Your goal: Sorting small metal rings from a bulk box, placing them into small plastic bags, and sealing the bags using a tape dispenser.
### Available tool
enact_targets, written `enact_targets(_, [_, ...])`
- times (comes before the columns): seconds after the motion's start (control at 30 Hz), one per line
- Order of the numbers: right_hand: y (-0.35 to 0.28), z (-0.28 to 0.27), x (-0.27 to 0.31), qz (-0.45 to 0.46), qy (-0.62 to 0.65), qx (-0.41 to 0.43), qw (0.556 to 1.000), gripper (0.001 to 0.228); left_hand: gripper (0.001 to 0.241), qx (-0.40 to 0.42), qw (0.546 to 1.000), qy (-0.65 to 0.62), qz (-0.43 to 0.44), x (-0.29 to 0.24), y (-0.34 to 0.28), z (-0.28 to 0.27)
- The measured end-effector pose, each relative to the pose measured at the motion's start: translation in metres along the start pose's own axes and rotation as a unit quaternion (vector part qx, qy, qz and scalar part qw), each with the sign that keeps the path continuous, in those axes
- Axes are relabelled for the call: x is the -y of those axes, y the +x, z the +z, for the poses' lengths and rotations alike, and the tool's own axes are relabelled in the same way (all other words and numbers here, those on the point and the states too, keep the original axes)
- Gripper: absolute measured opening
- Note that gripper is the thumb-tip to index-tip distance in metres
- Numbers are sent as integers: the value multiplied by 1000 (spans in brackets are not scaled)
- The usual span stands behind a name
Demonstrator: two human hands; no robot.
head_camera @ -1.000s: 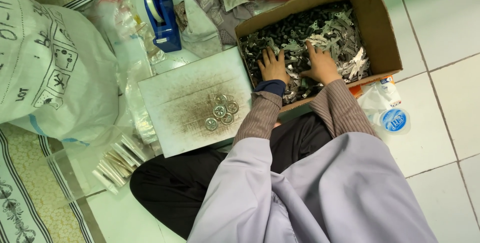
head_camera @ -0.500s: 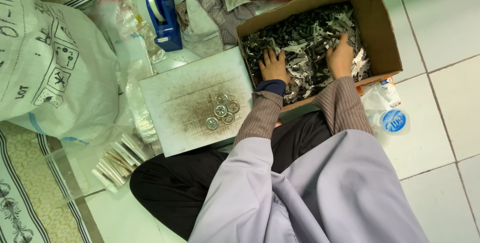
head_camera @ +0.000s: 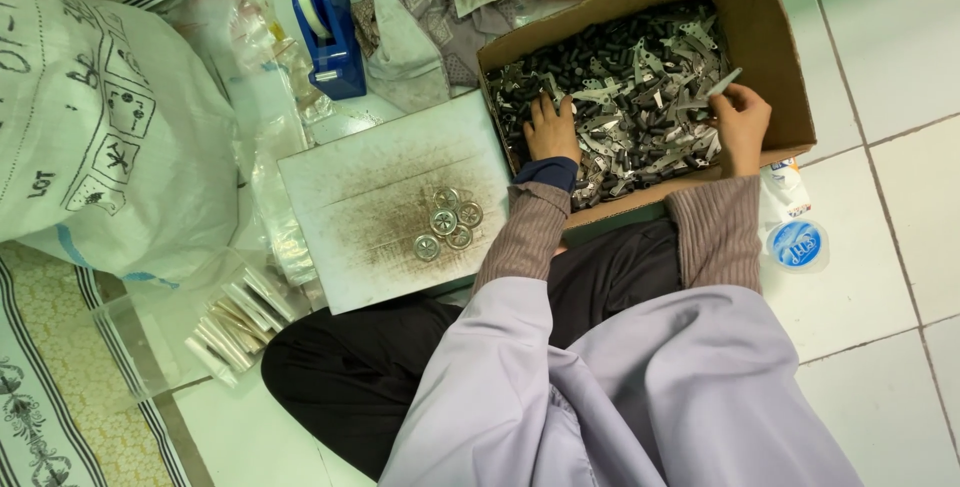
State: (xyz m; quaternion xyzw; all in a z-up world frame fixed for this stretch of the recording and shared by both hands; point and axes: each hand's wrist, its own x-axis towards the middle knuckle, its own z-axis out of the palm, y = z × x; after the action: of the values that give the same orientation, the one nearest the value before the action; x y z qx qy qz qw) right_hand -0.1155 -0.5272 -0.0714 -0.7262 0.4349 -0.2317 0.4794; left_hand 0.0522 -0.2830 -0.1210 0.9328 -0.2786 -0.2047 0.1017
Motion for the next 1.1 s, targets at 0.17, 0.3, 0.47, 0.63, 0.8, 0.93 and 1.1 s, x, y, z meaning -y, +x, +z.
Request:
enact_targets(0.17, [-21, -23, 21, -38, -220, 70, 972, 24, 78, 11, 1000, -16, -6, -4, -9, -19])
enact_targets(0.3, [-14, -38, 2, 5, -369, 130, 920, 20, 76, 22, 999, -24, -6, -7, -24, -49])
enact_targets(0.47, [-41, -12, 53, 89, -442, 291, 844, 22, 72, 13, 1000, -24, 5, -5, -28, -49])
enact_targets(0.63, [-45, 24, 68, 43, -560, 306, 769, 27, 67, 5, 1000, -23, 7, -5, -33, -51])
enact_targets(0.8, [-42, 38, 36, -130, -644, 232, 717, 23, 65, -3, 1000, -27, 6, -4, -37, -54])
enact_targets(0.93, [-41, 29, 39, -222, -622, 162, 733, 11, 58, -9, 999, -52, -2, -4, -38, -63])
enact_targets(1.1, [-29, 19, 47, -227, -524, -10, 821, 21, 45, -114, 931, -341, -58, 7, -17, -39])
